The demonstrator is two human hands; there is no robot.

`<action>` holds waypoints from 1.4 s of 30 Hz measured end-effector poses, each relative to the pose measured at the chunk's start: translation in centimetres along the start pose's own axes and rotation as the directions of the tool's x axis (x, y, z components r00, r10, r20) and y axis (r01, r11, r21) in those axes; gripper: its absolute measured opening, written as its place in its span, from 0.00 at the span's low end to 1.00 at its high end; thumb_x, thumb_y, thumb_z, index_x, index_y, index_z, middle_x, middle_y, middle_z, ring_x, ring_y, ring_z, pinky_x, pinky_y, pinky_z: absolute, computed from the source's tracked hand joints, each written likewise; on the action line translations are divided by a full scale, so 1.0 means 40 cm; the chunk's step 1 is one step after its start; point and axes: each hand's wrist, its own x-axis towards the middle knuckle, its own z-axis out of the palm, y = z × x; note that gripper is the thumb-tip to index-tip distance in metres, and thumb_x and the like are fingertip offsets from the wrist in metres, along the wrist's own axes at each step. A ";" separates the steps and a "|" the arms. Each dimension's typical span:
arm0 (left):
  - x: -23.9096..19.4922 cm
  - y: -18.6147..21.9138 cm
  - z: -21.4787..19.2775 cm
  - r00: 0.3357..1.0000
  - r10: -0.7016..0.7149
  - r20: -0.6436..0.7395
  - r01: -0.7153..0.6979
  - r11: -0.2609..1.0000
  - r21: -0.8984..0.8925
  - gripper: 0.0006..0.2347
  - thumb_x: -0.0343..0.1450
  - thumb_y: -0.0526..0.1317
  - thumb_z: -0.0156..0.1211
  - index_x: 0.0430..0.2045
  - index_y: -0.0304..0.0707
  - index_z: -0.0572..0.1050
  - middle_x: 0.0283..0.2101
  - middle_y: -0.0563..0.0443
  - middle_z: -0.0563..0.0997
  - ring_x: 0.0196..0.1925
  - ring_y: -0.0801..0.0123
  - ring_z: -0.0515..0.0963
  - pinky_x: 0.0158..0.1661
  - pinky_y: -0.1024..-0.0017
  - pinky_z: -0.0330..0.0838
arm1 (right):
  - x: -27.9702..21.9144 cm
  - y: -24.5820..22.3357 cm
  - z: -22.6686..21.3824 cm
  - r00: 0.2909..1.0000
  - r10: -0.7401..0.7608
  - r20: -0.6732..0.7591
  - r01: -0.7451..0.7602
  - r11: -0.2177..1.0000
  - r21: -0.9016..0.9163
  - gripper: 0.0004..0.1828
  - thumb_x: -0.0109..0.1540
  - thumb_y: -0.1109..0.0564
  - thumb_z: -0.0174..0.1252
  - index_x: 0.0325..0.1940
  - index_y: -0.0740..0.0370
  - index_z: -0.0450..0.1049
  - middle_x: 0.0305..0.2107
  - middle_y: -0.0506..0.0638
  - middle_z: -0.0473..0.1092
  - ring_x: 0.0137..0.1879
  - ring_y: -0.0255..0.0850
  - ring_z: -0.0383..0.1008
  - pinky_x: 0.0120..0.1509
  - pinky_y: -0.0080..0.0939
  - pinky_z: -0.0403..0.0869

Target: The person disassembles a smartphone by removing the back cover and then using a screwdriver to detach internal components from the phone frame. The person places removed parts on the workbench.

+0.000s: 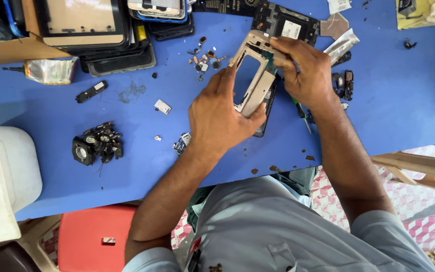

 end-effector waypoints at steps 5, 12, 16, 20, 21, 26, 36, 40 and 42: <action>0.009 -0.006 -0.015 1.000 -0.017 -0.013 0.015 0.983 -0.181 0.34 0.58 0.45 0.76 0.59 0.32 0.70 0.48 0.42 0.82 0.35 0.63 0.84 0.38 0.68 0.81 | 0.010 0.008 -0.015 0.999 0.045 -0.018 -0.043 0.994 0.103 0.33 0.68 0.39 0.64 0.67 0.65 0.72 0.50 0.57 0.78 0.55 0.47 0.84 0.58 0.42 0.84; 0.015 -0.005 -0.007 0.996 0.069 -0.048 -0.077 0.977 -0.201 0.39 0.57 0.43 0.77 0.64 0.31 0.66 0.49 0.42 0.80 0.35 0.64 0.82 0.37 0.69 0.80 | 0.012 0.035 -0.058 0.999 -0.034 -0.027 0.034 0.999 -0.012 0.33 0.62 0.38 0.66 0.61 0.67 0.77 0.50 0.57 0.77 0.53 0.47 0.83 0.57 0.41 0.83; 0.015 -0.009 -0.010 0.997 0.074 -0.028 -0.078 0.976 -0.202 0.38 0.58 0.42 0.78 0.64 0.33 0.68 0.47 0.43 0.81 0.33 0.65 0.82 0.36 0.70 0.80 | 0.018 0.019 -0.072 0.995 -0.096 -0.001 0.095 0.993 -0.065 0.26 0.69 0.44 0.64 0.62 0.68 0.77 0.52 0.59 0.77 0.53 0.50 0.82 0.56 0.43 0.82; 0.016 -0.008 -0.009 1.000 0.008 0.031 -0.003 0.987 -0.162 0.38 0.57 0.43 0.79 0.63 0.30 0.69 0.43 0.44 0.81 0.29 0.67 0.81 0.32 0.69 0.78 | 0.039 -0.006 -0.068 0.979 -0.205 -0.017 0.202 0.973 -0.108 0.20 0.73 0.53 0.60 0.63 0.70 0.76 0.52 0.60 0.75 0.51 0.50 0.82 0.53 0.44 0.82; 0.015 -0.009 -0.008 0.999 0.010 0.036 -0.004 0.987 -0.162 0.38 0.57 0.43 0.79 0.63 0.29 0.69 0.43 0.44 0.81 0.30 0.67 0.81 0.32 0.69 0.78 | 0.041 -0.011 -0.069 0.972 -0.235 -0.017 0.230 0.962 -0.148 0.18 0.73 0.54 0.60 0.63 0.70 0.75 0.52 0.60 0.75 0.50 0.49 0.81 0.53 0.44 0.82; 0.009 -0.011 0.000 0.999 0.040 0.029 -0.032 0.974 -0.224 0.39 0.57 0.43 0.79 0.62 0.26 0.68 0.49 0.41 0.80 0.32 0.68 0.82 0.32 0.72 0.79 | 0.036 -0.027 -0.063 0.977 -0.212 -0.029 0.198 0.949 -0.246 0.11 0.73 0.61 0.59 0.58 0.71 0.76 0.43 0.57 0.74 0.42 0.46 0.80 0.44 0.43 0.80; 0.005 0.013 0.011 0.999 -0.016 0.051 0.027 0.974 -0.225 0.39 0.57 0.45 0.79 0.62 0.24 0.68 0.47 0.42 0.80 0.31 0.69 0.81 0.33 0.72 0.79 | 0.022 -0.021 -0.044 0.991 -0.103 -0.080 0.083 0.971 -0.225 0.09 0.76 0.60 0.54 0.49 0.69 0.76 0.37 0.57 0.75 0.34 0.47 0.77 0.35 0.44 0.75; 0.003 0.015 0.012 0.999 -0.011 0.047 0.021 0.977 -0.214 0.39 0.57 0.46 0.78 0.61 0.24 0.68 0.47 0.41 0.80 0.30 0.68 0.81 0.32 0.71 0.79 | 0.002 0.001 -0.030 0.993 -0.076 -0.092 0.054 0.974 -0.222 0.12 0.79 0.59 0.50 0.48 0.68 0.76 0.37 0.56 0.75 0.34 0.47 0.77 0.36 0.44 0.75; 0.003 0.017 0.012 0.999 -0.017 0.047 0.027 0.976 -0.214 0.39 0.57 0.46 0.78 0.61 0.24 0.68 0.47 0.41 0.80 0.30 0.68 0.81 0.32 0.71 0.79 | -0.008 0.019 -0.022 0.991 -0.086 -0.100 0.061 0.972 -0.228 0.13 0.79 0.58 0.49 0.49 0.68 0.76 0.36 0.56 0.74 0.35 0.48 0.77 0.36 0.44 0.75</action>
